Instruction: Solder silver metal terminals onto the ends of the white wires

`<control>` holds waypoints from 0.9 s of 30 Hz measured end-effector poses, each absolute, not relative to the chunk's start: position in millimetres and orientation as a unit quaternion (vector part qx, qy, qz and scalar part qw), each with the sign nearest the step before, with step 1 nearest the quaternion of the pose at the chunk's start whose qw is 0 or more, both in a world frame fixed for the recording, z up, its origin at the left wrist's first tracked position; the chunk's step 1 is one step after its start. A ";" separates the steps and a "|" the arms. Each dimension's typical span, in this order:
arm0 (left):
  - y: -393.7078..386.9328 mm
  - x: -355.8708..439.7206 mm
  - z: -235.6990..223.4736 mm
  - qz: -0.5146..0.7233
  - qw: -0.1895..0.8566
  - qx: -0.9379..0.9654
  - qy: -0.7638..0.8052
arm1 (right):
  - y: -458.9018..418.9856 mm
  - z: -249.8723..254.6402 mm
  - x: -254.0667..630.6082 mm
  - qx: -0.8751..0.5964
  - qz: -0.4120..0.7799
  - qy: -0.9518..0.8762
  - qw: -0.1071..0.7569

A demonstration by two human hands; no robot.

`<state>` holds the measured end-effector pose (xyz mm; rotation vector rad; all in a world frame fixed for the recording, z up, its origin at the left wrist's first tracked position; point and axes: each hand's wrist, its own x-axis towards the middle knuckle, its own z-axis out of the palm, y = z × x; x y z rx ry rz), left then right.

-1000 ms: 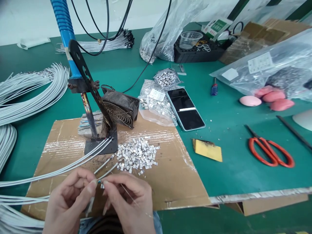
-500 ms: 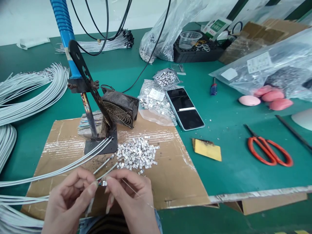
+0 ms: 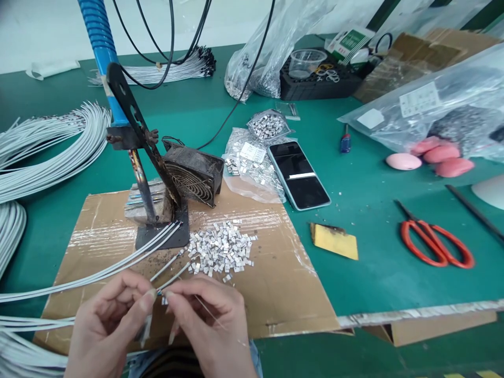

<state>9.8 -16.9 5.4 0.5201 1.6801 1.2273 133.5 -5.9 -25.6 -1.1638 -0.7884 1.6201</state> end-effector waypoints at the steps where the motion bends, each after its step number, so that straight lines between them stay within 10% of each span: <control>1: -17.0 10.0 5.6 0.502 0.479 0.213 0.688 | -6.0 -25.5 133.0 -0.476 0.665 -0.315 0.481; 27: -17.6 3.3 6.1 0.449 0.477 0.289 0.698 | 6.4 -18.6 142.6 -0.498 0.605 -0.383 0.489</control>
